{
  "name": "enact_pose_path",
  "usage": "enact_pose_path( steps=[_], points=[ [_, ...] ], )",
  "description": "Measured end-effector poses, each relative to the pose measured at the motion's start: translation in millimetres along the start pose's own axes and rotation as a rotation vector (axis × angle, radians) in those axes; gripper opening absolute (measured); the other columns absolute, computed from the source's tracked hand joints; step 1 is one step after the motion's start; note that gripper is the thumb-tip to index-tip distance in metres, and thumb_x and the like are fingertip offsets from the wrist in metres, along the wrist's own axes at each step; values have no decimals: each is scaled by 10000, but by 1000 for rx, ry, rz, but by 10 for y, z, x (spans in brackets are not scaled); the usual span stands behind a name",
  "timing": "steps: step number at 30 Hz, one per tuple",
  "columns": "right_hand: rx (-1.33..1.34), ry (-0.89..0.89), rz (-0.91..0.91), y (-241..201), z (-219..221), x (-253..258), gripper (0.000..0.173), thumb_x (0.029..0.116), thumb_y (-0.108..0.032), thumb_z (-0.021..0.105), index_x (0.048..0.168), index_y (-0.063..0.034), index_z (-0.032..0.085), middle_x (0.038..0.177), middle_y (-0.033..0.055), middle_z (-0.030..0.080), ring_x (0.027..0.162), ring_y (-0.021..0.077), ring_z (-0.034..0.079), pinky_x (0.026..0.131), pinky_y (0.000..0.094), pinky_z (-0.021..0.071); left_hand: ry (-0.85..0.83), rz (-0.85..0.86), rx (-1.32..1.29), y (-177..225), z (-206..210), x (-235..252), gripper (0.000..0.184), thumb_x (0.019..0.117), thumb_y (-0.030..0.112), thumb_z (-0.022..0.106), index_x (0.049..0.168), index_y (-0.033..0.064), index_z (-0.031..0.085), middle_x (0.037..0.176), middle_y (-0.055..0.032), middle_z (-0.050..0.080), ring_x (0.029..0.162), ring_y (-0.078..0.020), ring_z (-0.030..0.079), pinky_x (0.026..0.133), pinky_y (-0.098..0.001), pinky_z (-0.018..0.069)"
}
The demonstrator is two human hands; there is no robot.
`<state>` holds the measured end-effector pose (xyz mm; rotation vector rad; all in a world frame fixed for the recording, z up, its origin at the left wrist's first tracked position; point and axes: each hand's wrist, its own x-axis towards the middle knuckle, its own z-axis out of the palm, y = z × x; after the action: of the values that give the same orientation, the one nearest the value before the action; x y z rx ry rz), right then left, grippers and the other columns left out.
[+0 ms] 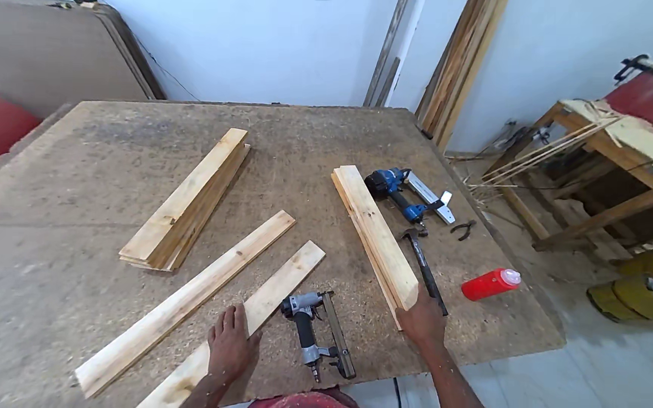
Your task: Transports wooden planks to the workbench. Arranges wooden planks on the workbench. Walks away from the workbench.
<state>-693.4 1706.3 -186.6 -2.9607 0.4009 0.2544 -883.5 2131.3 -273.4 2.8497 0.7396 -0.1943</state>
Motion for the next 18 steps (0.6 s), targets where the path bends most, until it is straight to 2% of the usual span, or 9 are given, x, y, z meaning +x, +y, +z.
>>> enact_pose_path(
  steps=[3, 5, 13, 18],
  points=[
    [13, 49, -12, 5, -214, -23, 1016, 726, -425, 833, 1590, -147, 375, 1317, 204, 630, 1206, 405, 612, 959, 589, 522, -20, -5, 11, 15, -11, -23, 978, 865, 671, 614, 1616, 126, 305, 1639, -174, 338, 1511, -378, 311, 1181, -599, 286],
    [9, 46, -9, 5, -299, -14, 1031, 722, -430, 837, 1596, -154, 365, 1304, 195, 634, 1191, 388, 620, 954, 579, 524, -24, -4, 24, 20, -12, -26, 976, 871, 664, 607, 1620, 123, 291, 1644, -176, 328, 1516, -379, 302, 1179, -602, 285],
    [-8, 20, -3, -25, -127, -30, 1034, 726, -473, 839, 1593, -157, 371, 1366, 192, 606, 1223, 384, 609, 973, 566, 526, -24, -11, 45, 19, 4, -23, 967, 879, 657, 594, 1624, 125, 284, 1649, -173, 322, 1518, -382, 298, 1188, -598, 271],
    [15, 14, -6, -29, -177, -37, 1037, 731, -447, 840, 1598, -140, 360, 1331, 208, 616, 1190, 399, 621, 949, 583, 535, -33, -6, 15, 35, -42, -28, 970, 889, 663, 579, 1633, 130, 259, 1651, -186, 310, 1523, -395, 280, 1187, -616, 260]
  ],
)
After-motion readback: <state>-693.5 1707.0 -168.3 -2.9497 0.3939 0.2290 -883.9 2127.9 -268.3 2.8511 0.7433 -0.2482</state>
